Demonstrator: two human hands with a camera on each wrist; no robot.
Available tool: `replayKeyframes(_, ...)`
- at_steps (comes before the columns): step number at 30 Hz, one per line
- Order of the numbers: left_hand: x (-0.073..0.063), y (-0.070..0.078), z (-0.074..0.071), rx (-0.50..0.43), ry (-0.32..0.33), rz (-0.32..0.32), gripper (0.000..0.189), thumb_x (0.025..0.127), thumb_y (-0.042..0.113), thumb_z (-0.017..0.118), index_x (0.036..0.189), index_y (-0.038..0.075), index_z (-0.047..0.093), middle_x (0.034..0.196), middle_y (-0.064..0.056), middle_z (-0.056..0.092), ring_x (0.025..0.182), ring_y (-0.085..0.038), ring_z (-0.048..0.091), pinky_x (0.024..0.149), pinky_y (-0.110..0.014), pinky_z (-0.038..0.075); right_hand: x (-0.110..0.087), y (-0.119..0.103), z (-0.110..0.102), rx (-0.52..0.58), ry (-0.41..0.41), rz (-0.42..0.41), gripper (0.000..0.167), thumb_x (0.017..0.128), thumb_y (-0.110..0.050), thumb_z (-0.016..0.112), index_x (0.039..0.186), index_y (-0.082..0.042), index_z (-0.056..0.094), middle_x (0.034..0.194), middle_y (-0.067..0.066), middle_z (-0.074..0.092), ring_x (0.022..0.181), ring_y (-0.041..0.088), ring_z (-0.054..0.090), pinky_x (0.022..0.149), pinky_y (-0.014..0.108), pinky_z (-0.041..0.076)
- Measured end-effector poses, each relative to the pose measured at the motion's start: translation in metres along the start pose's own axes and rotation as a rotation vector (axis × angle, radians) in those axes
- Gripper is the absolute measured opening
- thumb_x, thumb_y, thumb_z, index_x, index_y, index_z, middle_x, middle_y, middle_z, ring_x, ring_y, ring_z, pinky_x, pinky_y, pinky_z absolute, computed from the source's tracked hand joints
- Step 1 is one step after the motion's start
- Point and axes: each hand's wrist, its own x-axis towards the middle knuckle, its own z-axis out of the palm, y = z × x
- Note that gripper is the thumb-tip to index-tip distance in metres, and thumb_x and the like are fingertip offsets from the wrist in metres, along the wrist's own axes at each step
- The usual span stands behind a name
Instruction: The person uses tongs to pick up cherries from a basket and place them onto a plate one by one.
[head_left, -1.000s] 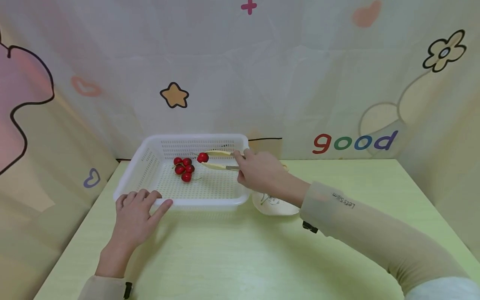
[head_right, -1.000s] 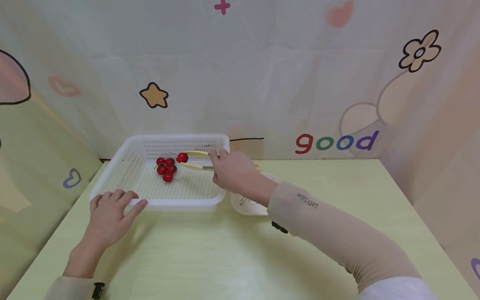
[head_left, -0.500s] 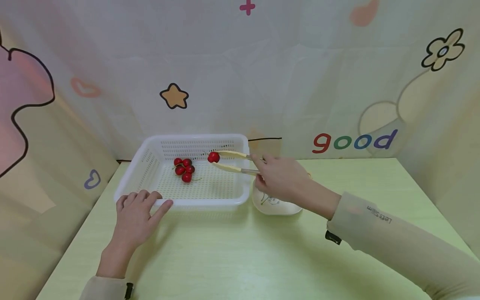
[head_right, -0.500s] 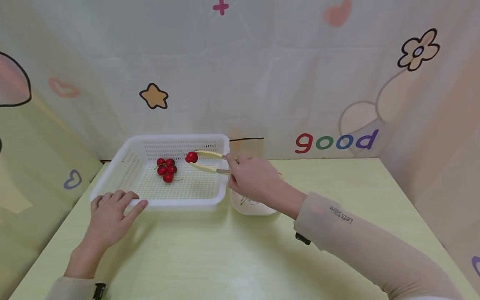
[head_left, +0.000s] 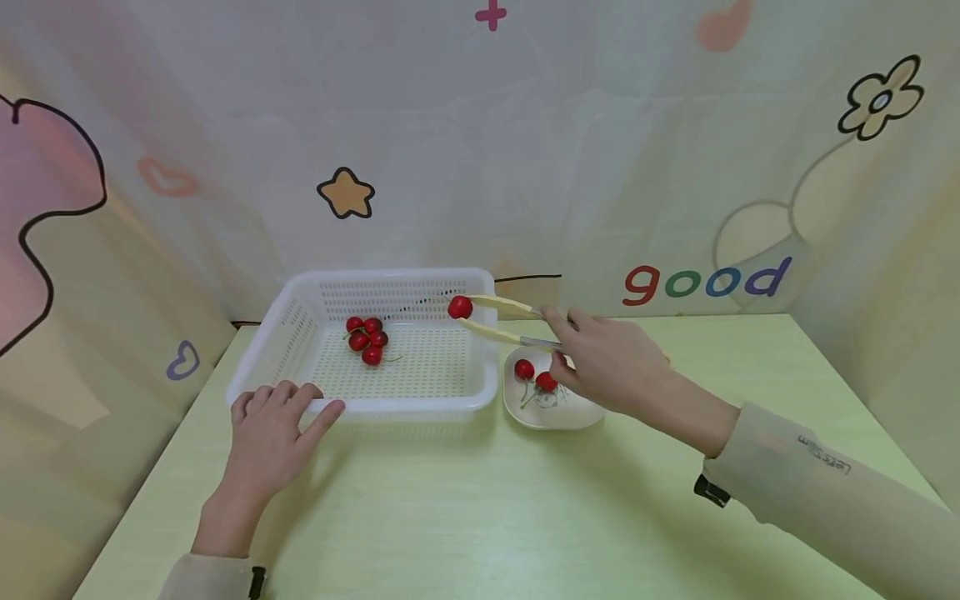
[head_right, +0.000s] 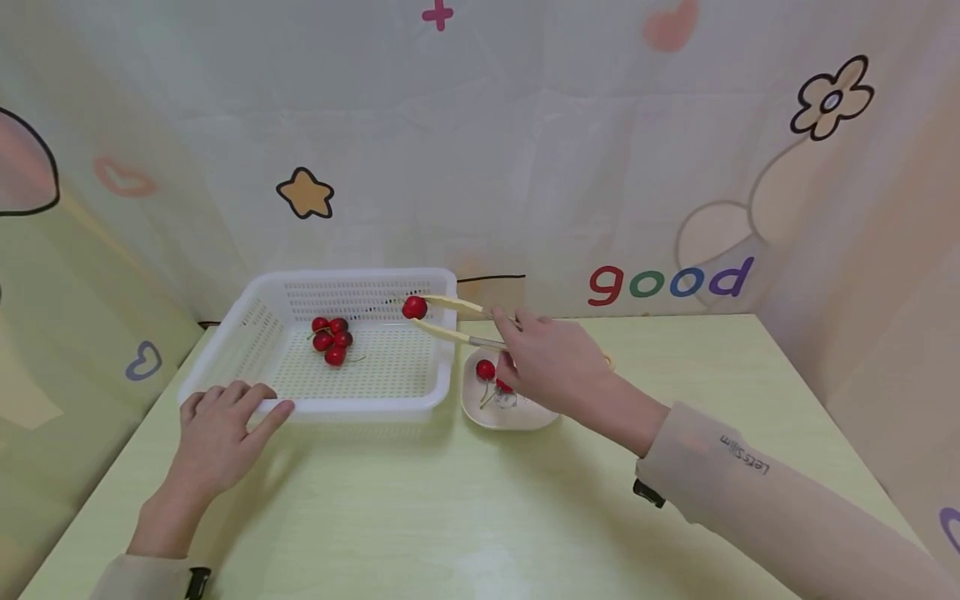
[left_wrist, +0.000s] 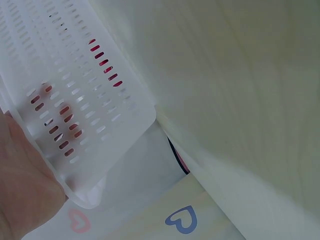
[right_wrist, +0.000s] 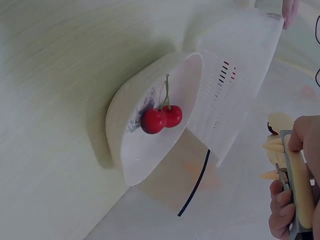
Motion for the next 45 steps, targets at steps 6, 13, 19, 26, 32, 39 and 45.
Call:
replayKeyframes(6,0.001,0.000,-0.002,0.006,0.001,0.004,0.051,0.104,0.057,0.050,0.115,0.011,0.067,0.109,-0.015,0.062,0.110,-0.045,0.049,0.100,-0.068,0.023,-0.014,0.015,0.002,0.009,0.017,0.027,0.054,0.091,-0.021,0.063,0.142,-0.006,0.054,0.087,0.007,0.056,0.051,0.015,0.042,0.040,0.028,0.031)
replayKeyframes(13,0.001,0.001,-0.002,0.000,0.000,0.002,0.051,0.104,0.057,0.050,0.115,0.011,0.067,0.109,-0.015,0.062,0.109,-0.045,0.049,0.100,-0.068,0.023,-0.031,0.031,0.008,0.000,-0.030,0.067,0.054,0.092,-0.023,0.064,0.141,-0.005,0.054,0.093,0.011,0.059,0.053,0.016,0.046,0.041,0.029,0.035)
replayKeyframes(19,0.000,0.000,-0.001,0.000,-0.005,-0.001,0.051,0.104,0.057,0.050,0.115,0.010,0.067,0.109,-0.015,0.061,0.109,-0.045,0.048,0.100,-0.068,0.022,-0.047,0.046,0.019,-0.023,-0.031,0.062,0.051,0.091,-0.022,0.064,0.138,-0.003,0.056,0.086,0.010,0.057,0.050,0.015,0.043,0.040,0.029,0.034)
replayKeyframes(26,0.001,0.000,-0.001,-0.001,-0.011,-0.003,0.052,0.104,0.058,0.049,0.116,0.010,0.067,0.109,-0.015,0.061,0.110,-0.045,0.048,0.100,-0.068,0.022,-0.062,0.055,0.031,-0.028,-0.060,0.072,0.051,0.089,-0.023,0.067,0.135,-0.002,0.058,0.083,0.009,0.056,0.050,0.015,0.041,0.038,0.030,0.034)
replayKeyframes(32,0.001,-0.001,0.000,-0.002,-0.023,-0.005,0.052,0.104,0.058,0.049,0.117,0.010,0.066,0.111,-0.015,0.061,0.110,-0.045,0.048,0.100,-0.069,0.021,-0.069,0.056,0.040,-0.033,-0.080,0.061,0.049,0.089,-0.024,0.069,0.131,-0.001,0.060,0.079,0.007,0.054,0.048,0.014,0.040,0.038,0.028,0.034)
replayKeyframes(39,0.001,-0.002,0.001,-0.005,-0.012,-0.004,0.052,0.104,0.058,0.050,0.116,0.011,0.067,0.110,-0.015,0.062,0.110,-0.045,0.047,0.100,-0.069,0.021,-0.071,0.057,0.041,-0.038,-0.118,0.061,0.048,0.088,-0.024,0.070,0.130,-0.003,0.060,0.077,0.006,0.052,0.049,0.014,0.040,0.038,0.027,0.034)
replayKeyframes(45,0.001,-0.002,0.001,-0.007,-0.001,0.000,0.051,0.103,0.058,0.050,0.115,0.011,0.067,0.109,-0.014,0.062,0.109,-0.044,0.048,0.100,-0.067,0.022,-0.072,0.062,0.038,-0.045,-0.133,0.056,0.047,0.088,-0.024,0.070,0.129,-0.003,0.060,0.076,0.005,0.051,0.049,0.014,0.040,0.039,0.027,0.033)
